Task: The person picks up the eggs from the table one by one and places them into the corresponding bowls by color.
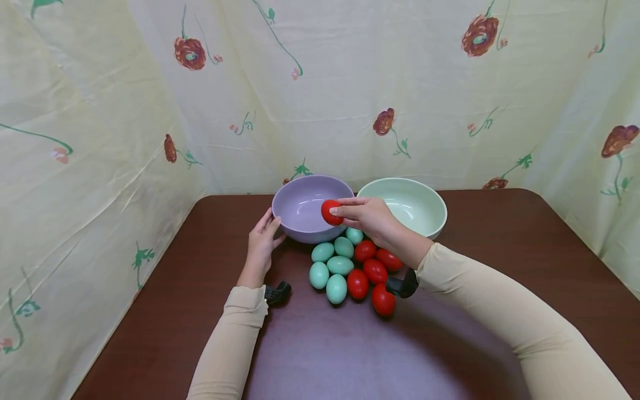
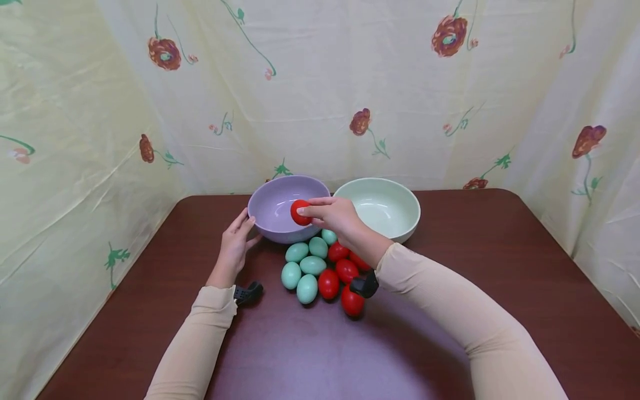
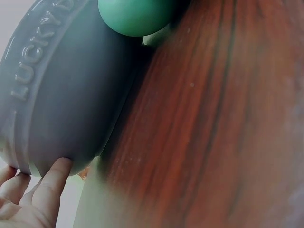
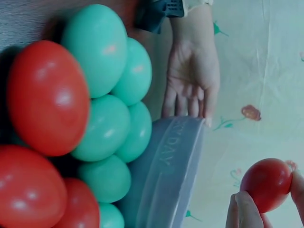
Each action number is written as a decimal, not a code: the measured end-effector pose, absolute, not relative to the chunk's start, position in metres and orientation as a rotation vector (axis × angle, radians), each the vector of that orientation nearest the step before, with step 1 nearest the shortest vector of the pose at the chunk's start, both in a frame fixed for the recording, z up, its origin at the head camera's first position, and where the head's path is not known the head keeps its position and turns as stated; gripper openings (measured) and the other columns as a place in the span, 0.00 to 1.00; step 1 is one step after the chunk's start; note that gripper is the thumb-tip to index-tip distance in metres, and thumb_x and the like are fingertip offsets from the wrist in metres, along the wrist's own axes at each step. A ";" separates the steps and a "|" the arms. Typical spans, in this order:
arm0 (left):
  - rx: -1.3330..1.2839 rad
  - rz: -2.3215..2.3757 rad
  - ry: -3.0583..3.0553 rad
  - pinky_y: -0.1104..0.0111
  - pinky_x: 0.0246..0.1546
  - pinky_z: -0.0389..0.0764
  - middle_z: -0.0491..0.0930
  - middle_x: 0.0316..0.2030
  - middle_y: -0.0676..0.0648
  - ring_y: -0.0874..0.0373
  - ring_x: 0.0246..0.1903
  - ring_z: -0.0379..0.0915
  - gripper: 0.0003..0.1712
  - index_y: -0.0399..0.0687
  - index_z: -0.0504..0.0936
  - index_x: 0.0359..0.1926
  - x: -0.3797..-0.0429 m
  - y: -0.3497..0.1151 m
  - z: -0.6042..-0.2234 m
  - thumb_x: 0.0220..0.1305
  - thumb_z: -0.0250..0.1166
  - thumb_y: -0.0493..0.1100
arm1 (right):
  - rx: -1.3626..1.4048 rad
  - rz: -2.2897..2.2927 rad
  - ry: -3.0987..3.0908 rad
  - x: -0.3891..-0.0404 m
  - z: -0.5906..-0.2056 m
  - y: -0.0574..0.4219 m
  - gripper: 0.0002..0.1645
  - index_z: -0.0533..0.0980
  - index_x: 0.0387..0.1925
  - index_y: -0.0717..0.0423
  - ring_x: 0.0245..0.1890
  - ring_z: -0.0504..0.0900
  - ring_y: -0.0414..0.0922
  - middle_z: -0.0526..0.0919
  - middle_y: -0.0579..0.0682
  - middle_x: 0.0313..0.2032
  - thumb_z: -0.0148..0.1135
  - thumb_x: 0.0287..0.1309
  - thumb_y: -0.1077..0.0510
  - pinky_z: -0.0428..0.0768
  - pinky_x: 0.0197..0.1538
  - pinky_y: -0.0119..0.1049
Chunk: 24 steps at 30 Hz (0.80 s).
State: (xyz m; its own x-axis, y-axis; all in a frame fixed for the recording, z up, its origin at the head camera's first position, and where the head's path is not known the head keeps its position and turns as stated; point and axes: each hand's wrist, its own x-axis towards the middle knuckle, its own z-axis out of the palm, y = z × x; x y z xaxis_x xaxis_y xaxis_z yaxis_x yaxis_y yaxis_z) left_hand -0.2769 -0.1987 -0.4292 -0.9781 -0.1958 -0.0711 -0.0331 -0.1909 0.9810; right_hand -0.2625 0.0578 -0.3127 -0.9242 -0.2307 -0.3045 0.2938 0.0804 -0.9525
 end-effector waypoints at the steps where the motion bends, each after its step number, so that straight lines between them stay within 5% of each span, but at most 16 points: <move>1: 0.271 -2.326 -1.929 0.50 0.65 0.73 0.54 0.78 0.49 0.55 0.73 0.59 0.35 0.54 0.60 0.76 -0.277 -0.199 -0.429 0.72 0.60 0.46 | 0.060 -1.906 1.992 -0.264 -0.312 0.056 0.26 0.78 0.61 0.56 0.60 0.80 0.51 0.81 0.57 0.59 0.68 0.62 0.56 0.76 0.67 0.44; 24: 0.299 -2.300 -1.958 0.52 0.64 0.74 0.55 0.77 0.49 0.54 0.72 0.62 0.35 0.56 0.61 0.76 -0.278 -0.199 -0.432 0.71 0.61 0.48 | 0.111 -1.991 2.011 -0.293 -0.310 0.025 0.26 0.79 0.58 0.58 0.58 0.82 0.52 0.80 0.56 0.60 0.71 0.58 0.56 0.80 0.63 0.42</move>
